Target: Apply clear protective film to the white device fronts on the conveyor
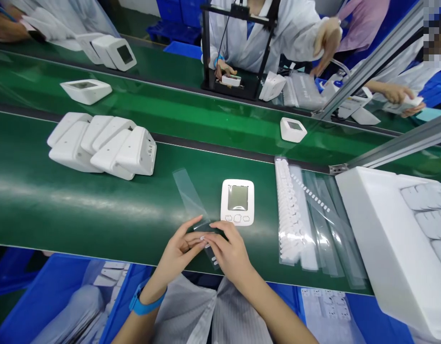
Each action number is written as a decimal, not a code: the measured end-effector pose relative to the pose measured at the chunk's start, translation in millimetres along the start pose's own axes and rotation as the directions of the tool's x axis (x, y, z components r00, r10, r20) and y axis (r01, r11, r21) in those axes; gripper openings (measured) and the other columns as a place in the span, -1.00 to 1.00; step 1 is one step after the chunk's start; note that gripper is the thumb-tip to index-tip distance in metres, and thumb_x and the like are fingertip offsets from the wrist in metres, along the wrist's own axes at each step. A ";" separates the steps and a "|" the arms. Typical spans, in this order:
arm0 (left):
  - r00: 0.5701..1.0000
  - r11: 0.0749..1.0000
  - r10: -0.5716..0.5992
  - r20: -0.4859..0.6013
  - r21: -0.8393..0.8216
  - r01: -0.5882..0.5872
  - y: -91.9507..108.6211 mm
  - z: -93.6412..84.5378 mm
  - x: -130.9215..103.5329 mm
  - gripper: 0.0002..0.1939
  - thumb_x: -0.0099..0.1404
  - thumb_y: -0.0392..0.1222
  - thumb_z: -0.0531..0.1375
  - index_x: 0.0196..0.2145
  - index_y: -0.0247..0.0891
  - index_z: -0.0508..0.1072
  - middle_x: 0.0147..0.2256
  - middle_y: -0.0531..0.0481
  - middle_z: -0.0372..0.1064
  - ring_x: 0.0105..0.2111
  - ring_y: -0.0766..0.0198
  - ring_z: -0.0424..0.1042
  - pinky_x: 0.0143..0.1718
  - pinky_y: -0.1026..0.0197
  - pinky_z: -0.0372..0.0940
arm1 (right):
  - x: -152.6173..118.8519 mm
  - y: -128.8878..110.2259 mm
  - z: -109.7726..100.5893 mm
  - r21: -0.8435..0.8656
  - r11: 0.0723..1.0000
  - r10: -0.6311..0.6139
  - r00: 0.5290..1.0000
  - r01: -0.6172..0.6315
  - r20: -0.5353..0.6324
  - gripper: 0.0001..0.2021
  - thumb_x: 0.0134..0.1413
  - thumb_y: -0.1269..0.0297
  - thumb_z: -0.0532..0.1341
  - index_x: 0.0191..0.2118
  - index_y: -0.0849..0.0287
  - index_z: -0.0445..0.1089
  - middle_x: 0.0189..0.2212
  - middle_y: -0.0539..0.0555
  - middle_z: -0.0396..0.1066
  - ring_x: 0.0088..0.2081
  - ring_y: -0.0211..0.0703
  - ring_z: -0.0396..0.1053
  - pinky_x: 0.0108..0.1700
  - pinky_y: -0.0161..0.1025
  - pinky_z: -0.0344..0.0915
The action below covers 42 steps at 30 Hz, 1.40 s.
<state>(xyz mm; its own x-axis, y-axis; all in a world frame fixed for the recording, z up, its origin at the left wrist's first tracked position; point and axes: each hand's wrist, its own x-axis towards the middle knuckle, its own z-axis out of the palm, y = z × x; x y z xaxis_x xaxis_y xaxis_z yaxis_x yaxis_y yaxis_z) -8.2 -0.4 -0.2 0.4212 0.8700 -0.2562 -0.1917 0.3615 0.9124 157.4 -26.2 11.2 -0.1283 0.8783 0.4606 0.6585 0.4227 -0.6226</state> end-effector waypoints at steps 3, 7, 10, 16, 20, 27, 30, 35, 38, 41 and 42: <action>0.999 1.000 -0.012 0.029 -0.022 0.013 3.7 -1.8 0.5 -0.38 0.29 -0.12 0.26 0.23 -0.24 0.18 -0.10 -0.15 0.58 -0.06 0.14 0.57 0.07 0.08 0.42 | -1.1 2.9 0.8 -0.004 1.000 -0.012 1.000 0.012 0.007 -0.76 0.22 0.52 0.16 -0.11 0.07 0.46 -0.10 0.16 0.44 -0.06 -0.04 0.43 -0.06 -0.05 0.46; 0.999 0.999 -0.027 0.036 -0.027 0.028 4.8 -3.1 0.4 -0.38 0.30 -0.11 0.26 0.24 -0.24 0.16 -0.09 -0.16 0.59 -0.04 0.12 0.56 0.09 0.06 0.40 | 0.9 -0.3 2.4 0.041 0.999 0.035 0.999 -0.035 -0.009 -0.81 0.24 0.50 0.16 -0.15 0.09 0.44 -0.16 0.15 0.44 -0.11 -0.08 0.44 -0.10 -0.10 0.47; 0.999 1.000 -0.019 0.040 -0.019 0.020 5.1 -3.4 -1.2 -0.42 0.31 -0.12 0.25 0.22 -0.24 0.20 -0.07 -0.17 0.58 -0.01 0.13 0.55 0.09 0.10 0.39 | 1.7 -5.5 5.1 0.073 0.994 0.083 0.997 -0.083 -0.001 -0.86 0.25 0.47 0.15 -0.18 0.12 0.41 -0.17 0.16 0.41 -0.11 -0.10 0.43 -0.10 -0.13 0.47; 0.998 0.997 -0.034 0.060 0.073 0.029 7.2 -4.2 -3.4 -0.56 0.30 -0.09 0.26 0.10 -0.25 0.38 -0.09 -0.17 0.59 -0.03 0.09 0.56 0.08 0.07 0.40 | -2.4 -16.0 -13.4 0.078 0.992 0.095 0.995 -0.095 0.004 -0.87 0.24 0.48 0.16 -0.18 0.11 0.38 -0.15 0.14 0.37 -0.05 -0.08 0.39 -0.03 -0.10 0.43; 0.999 0.995 -0.026 0.021 0.099 0.023 7.3 -3.8 -1.7 -0.63 0.34 -0.09 0.23 0.07 -0.22 0.41 -0.03 -0.17 0.56 -0.01 0.09 0.54 0.09 0.05 0.40 | 1.2 -14.7 -47.6 0.061 0.969 0.241 0.969 -0.238 -0.059 -0.90 0.22 0.46 0.20 -0.25 0.09 0.39 -0.17 0.10 0.33 -0.08 -0.10 0.39 -0.04 -0.14 0.40; 0.991 0.991 0.124 0.040 0.037 -0.126 2.2 -7.7 -1.1 -0.66 0.36 -0.11 0.21 0.06 -0.20 0.43 0.00 -0.22 0.53 0.00 0.04 0.53 -0.01 0.07 0.46 | 8.8 1.3 -61.8 0.103 0.923 0.373 0.928 -0.370 -0.008 -0.92 0.23 0.37 0.21 -0.30 0.08 0.41 -0.13 0.09 0.31 -0.05 -0.10 0.39 0.00 -0.13 0.36; 0.964 0.967 0.246 -0.101 0.092 -0.237 -2.0 -9.8 -2.7 -0.85 0.33 -0.14 0.24 -0.19 -0.25 0.51 -0.33 -0.09 0.58 -0.32 0.20 0.59 -0.27 0.24 0.48 | 8.9 20.1 -68.3 0.081 0.852 0.524 0.839 -0.518 -0.146 -0.93 0.21 0.26 0.25 -0.32 0.08 0.44 -0.10 0.11 0.30 0.01 -0.02 0.35 0.06 -0.01 0.31; 0.944 0.951 0.272 -0.185 0.200 -0.235 0.8 -4.8 -2.3 -0.94 0.27 -0.29 0.28 -0.37 -0.25 0.47 -0.47 0.06 0.45 -0.48 0.36 0.48 -0.39 0.36 0.40 | 4.1 46.3 -73.9 0.139 0.736 0.676 0.726 -0.662 -0.126 -0.85 0.14 0.14 0.30 -0.37 0.08 0.49 -0.03 0.12 0.28 0.11 0.07 0.29 0.14 0.12 0.23; 0.945 0.949 0.275 -0.178 0.207 -0.237 4.2 -2.2 -1.8 -0.96 0.28 -0.31 0.26 -0.35 -0.24 0.47 -0.46 0.06 0.46 -0.47 0.36 0.48 -0.37 0.36 0.41 | 0.9 50.3 -67.3 0.176 0.716 0.697 0.709 -0.676 -0.111 -0.85 0.11 0.14 0.32 -0.38 0.08 0.50 -0.02 0.12 0.28 0.12 0.07 0.27 0.18 0.15 0.19; 0.947 0.948 0.270 -0.174 0.223 -0.229 5.6 -1.4 -2.0 -0.96 0.28 -0.31 0.26 -0.35 -0.23 0.48 -0.45 0.06 0.47 -0.45 0.37 0.49 -0.36 0.37 0.41 | -0.2 50.1 -62.0 0.178 0.710 0.702 0.703 -0.681 -0.108 -0.86 0.11 0.15 0.33 -0.39 0.07 0.50 -0.02 0.11 0.28 0.12 0.05 0.27 0.19 0.15 0.18; 0.946 0.946 0.272 -0.175 0.227 -0.230 5.7 -1.3 -2.1 -0.96 0.28 -0.31 0.26 -0.35 -0.23 0.48 -0.45 0.06 0.47 -0.45 0.37 0.49 -0.36 0.38 0.40 | -0.2 49.8 -61.3 0.174 0.712 0.701 0.704 -0.681 -0.113 -0.87 0.10 0.16 0.33 -0.38 0.07 0.50 -0.03 0.11 0.28 0.12 0.05 0.28 0.19 0.15 0.18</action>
<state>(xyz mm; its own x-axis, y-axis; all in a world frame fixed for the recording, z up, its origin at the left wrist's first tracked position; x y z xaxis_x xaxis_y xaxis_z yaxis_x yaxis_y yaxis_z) -11.3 0.2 5.0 0.1911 0.9803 -0.0501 -0.0776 0.0660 0.9948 235.7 -19.1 18.9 0.4554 0.8893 -0.0406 0.4266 -0.2581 -0.8668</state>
